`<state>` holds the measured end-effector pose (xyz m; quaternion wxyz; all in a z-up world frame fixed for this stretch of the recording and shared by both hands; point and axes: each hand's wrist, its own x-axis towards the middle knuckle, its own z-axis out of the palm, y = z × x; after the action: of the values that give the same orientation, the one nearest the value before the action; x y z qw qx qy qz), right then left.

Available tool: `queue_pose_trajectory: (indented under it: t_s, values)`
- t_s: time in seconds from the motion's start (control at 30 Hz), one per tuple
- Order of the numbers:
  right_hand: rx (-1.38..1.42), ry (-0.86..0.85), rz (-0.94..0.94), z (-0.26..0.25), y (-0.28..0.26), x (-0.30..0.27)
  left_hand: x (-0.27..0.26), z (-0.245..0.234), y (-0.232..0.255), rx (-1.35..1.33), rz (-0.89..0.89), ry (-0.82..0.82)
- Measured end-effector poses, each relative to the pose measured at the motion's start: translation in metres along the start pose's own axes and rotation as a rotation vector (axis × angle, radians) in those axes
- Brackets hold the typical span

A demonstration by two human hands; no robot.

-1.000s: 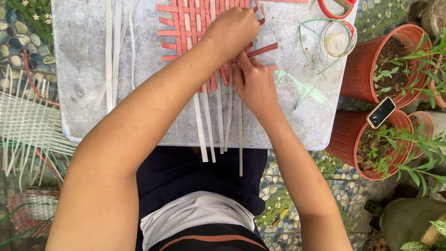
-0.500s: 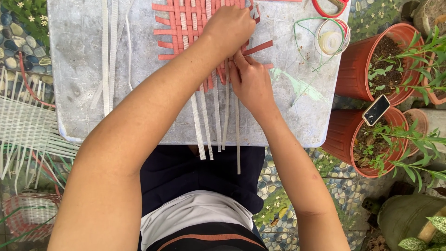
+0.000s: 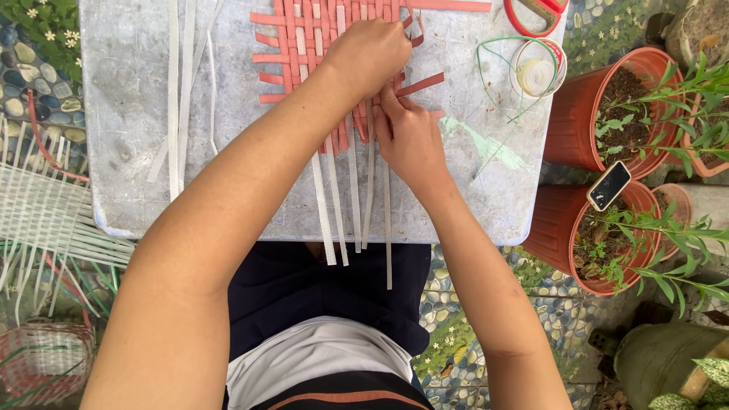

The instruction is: The person is weaving red and white plastic strips together on a flat surface to create a woven mat.

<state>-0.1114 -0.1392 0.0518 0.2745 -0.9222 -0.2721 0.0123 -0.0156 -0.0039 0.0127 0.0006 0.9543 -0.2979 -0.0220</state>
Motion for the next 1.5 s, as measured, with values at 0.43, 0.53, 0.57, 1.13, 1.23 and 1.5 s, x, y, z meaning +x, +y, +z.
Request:
queue_pose_trajectory:
  t_s: [0.43, 0.53, 0.57, 1.13, 1.23, 1.5]
  values:
    - [-0.017, -0.039, 0.046, -0.003, -0.007, 0.004, -0.007, -0.004, 0.0, -0.064, -0.072, 0.034]
    - [-0.019, -0.062, 0.048, -0.002, -0.006, 0.005, -0.008, -0.002, -0.002, -0.095, -0.084, 0.047]
    - [-0.036, -0.077, 0.055, -0.002, -0.005, 0.005, -0.007, -0.003, -0.003, -0.12, -0.086, 0.022]
    - [-0.024, -0.061, 0.102, -0.003, -0.002, 0.007, -0.043, -0.03, -0.005, -0.588, -0.305, 0.158]
    - [-0.016, -0.081, 0.103, -0.004, -0.002, 0.005, -0.042, -0.028, -0.005, -0.615, -0.33, 0.131]
    - [-0.03, -0.104, 0.108, -0.005, -0.001, 0.009, -0.03, -0.022, -0.01, -0.542, -0.322, 0.095]
